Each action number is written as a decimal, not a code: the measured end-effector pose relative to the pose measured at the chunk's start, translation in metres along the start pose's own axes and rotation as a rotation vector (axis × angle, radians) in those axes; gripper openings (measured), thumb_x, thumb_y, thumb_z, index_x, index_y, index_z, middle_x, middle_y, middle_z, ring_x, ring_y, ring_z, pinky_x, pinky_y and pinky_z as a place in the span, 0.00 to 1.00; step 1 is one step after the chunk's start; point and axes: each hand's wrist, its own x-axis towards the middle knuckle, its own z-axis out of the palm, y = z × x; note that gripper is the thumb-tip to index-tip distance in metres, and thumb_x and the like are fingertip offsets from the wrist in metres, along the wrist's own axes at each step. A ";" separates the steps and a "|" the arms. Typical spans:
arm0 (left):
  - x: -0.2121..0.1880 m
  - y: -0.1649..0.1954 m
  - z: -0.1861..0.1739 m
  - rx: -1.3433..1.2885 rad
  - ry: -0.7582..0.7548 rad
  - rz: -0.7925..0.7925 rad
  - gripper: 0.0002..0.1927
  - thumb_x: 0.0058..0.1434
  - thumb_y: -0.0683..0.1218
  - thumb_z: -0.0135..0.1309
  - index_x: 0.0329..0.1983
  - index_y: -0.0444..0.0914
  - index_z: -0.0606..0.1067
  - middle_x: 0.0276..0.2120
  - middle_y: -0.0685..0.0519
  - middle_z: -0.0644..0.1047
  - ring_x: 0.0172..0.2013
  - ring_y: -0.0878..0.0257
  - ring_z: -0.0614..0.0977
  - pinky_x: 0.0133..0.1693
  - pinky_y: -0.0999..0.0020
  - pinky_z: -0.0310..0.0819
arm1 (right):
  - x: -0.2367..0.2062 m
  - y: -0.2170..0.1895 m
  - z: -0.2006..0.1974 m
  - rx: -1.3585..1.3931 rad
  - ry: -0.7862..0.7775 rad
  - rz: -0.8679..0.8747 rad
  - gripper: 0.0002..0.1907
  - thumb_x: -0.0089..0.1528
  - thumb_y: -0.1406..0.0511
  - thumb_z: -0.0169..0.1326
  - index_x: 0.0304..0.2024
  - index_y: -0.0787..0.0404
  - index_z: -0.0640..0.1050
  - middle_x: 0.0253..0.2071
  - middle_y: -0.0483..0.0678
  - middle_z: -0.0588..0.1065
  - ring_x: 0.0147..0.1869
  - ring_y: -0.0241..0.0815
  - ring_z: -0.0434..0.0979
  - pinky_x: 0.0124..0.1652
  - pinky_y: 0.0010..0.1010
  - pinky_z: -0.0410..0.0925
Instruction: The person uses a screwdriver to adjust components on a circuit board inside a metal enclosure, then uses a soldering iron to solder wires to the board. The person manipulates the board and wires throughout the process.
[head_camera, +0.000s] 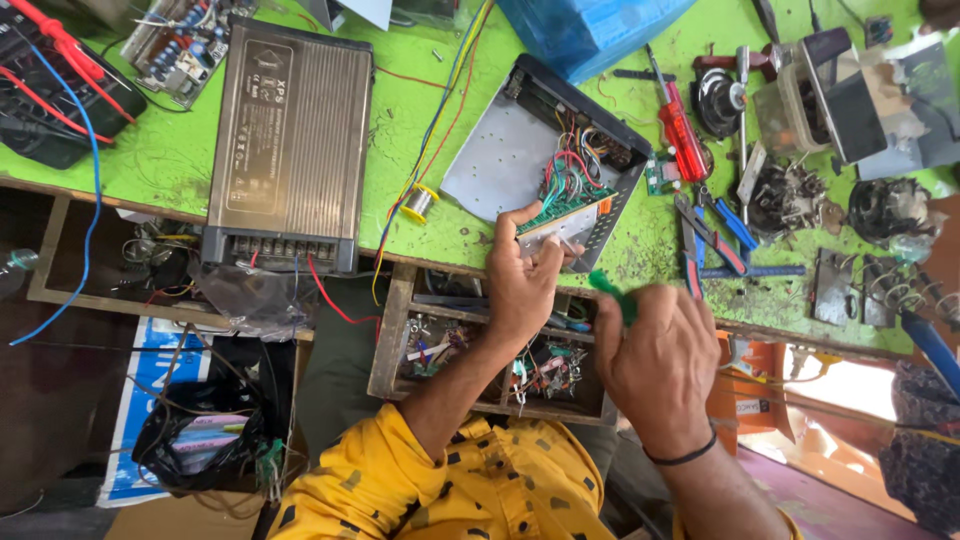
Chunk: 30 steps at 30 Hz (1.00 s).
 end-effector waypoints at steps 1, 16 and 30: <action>0.001 0.000 0.001 -0.007 -0.002 0.014 0.19 0.70 0.33 0.45 0.63 0.28 0.61 0.43 0.40 0.80 0.40 0.61 0.86 0.43 0.67 0.85 | 0.002 0.000 0.001 -0.099 -0.030 0.011 0.18 0.66 0.58 0.62 0.29 0.59 0.70 0.22 0.51 0.72 0.29 0.54 0.74 0.34 0.45 0.66; 0.002 -0.002 -0.002 0.063 -0.006 0.030 0.18 0.70 0.33 0.45 0.62 0.28 0.61 0.43 0.40 0.80 0.40 0.60 0.86 0.42 0.68 0.86 | -0.004 0.006 0.010 0.052 0.019 0.069 0.12 0.69 0.62 0.55 0.44 0.64 0.68 0.33 0.56 0.74 0.39 0.59 0.76 0.42 0.47 0.67; -0.001 -0.003 -0.003 0.056 -0.015 0.031 0.18 0.71 0.34 0.45 0.63 0.28 0.61 0.40 0.42 0.80 0.39 0.62 0.86 0.41 0.69 0.84 | -0.001 0.012 0.004 -0.049 -0.127 0.149 0.14 0.66 0.58 0.59 0.42 0.63 0.75 0.29 0.54 0.75 0.34 0.55 0.76 0.37 0.44 0.67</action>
